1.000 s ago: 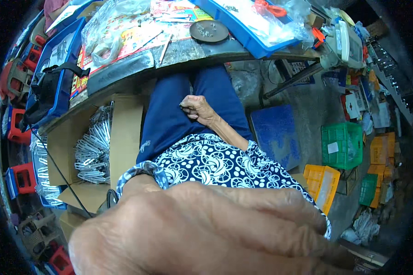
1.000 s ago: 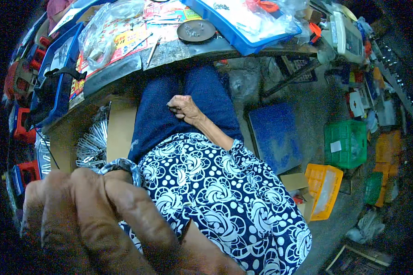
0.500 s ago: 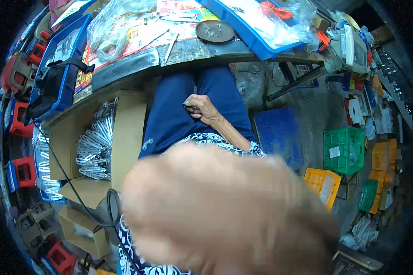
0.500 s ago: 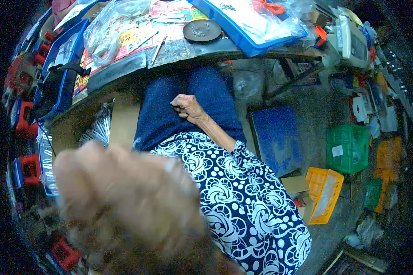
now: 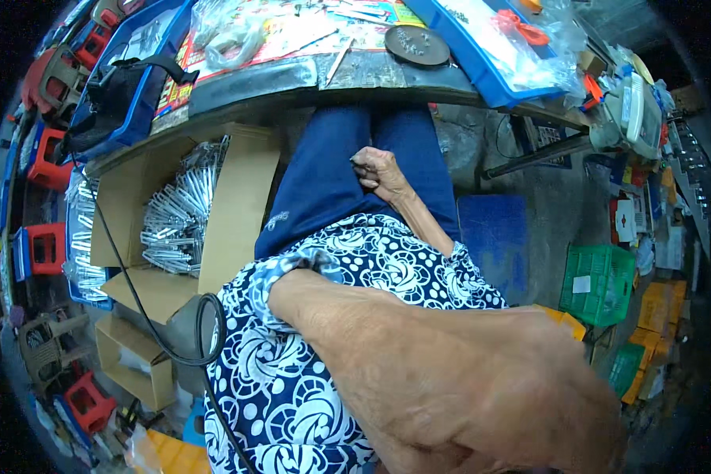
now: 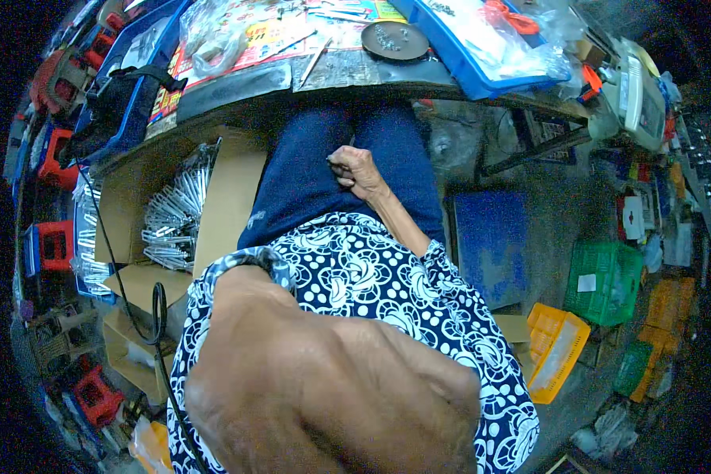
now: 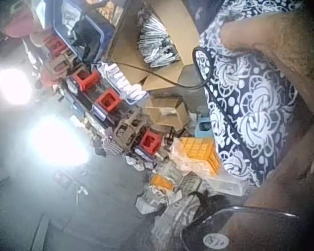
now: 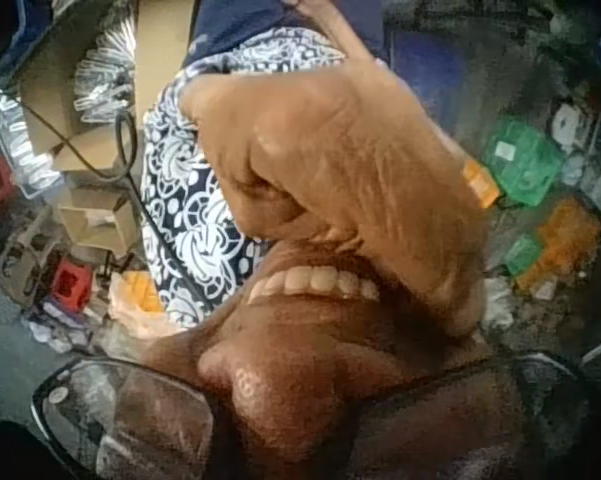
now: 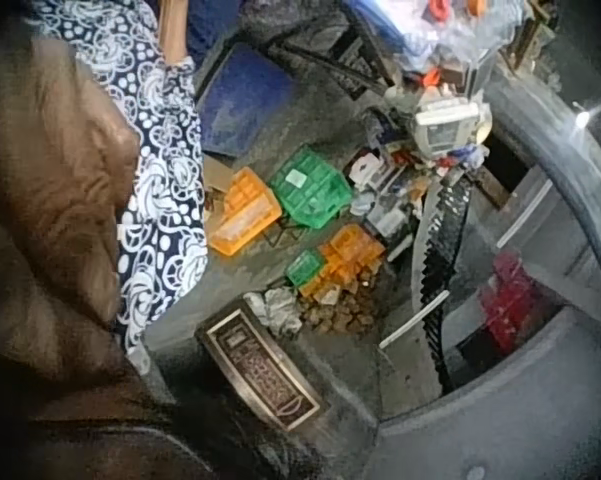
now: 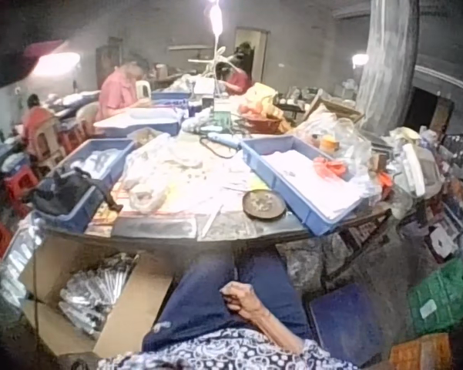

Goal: Assembling and inspecting small metal hardware components using tweezers at a manual workstation.

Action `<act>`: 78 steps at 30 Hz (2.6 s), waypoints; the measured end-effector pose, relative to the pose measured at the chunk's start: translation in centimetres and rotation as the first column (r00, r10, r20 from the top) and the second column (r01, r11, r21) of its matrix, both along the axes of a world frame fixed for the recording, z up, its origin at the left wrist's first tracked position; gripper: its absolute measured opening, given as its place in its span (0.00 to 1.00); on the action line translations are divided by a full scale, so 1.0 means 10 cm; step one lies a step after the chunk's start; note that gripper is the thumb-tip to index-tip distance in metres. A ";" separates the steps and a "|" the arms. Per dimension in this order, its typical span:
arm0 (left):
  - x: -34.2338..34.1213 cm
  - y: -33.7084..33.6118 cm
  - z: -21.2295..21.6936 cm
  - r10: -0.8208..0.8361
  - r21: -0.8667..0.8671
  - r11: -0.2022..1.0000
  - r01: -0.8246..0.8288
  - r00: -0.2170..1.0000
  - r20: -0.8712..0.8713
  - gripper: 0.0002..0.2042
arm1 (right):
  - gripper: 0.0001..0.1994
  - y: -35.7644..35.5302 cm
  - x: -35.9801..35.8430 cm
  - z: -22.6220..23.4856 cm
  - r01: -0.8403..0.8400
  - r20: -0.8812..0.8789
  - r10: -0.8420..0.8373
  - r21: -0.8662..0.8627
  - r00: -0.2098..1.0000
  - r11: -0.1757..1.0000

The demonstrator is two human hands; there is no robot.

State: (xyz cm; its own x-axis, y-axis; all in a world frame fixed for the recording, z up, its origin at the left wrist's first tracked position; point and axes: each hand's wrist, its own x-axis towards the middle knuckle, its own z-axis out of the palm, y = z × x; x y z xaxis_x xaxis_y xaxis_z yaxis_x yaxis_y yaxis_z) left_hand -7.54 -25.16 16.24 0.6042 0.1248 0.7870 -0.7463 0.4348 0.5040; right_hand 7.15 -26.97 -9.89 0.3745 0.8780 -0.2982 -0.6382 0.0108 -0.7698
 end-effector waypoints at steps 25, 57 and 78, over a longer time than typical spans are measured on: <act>0.23 -0.05 0.03 -0.281 -0.012 0.958 0.287 0.946 0.164 0.12 | 0.06 0.05 0.02 -0.06 0.009 -0.022 -0.009 -0.003 1.000 1.000; 0.35 -0.33 0.18 -0.543 0.011 0.829 0.560 0.799 0.259 0.15 | 0.04 0.07 -0.03 0.07 0.006 0.101 -0.003 -0.022 0.995 1.000; 0.34 -0.20 -0.03 -0.434 0.049 0.898 0.438 0.859 0.272 0.15 | 0.04 0.05 -0.02 0.06 0.003 0.146 0.004 -0.053 0.989 0.999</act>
State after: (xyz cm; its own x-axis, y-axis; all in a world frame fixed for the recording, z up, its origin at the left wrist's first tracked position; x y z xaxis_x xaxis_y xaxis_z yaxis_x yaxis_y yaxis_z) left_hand -4.13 -27.14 15.95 0.3648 -0.0892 0.9268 -0.5841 0.7532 0.3024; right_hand 6.94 -26.48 -9.33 0.4171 0.8626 -0.2863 -0.5186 -0.0328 -0.8544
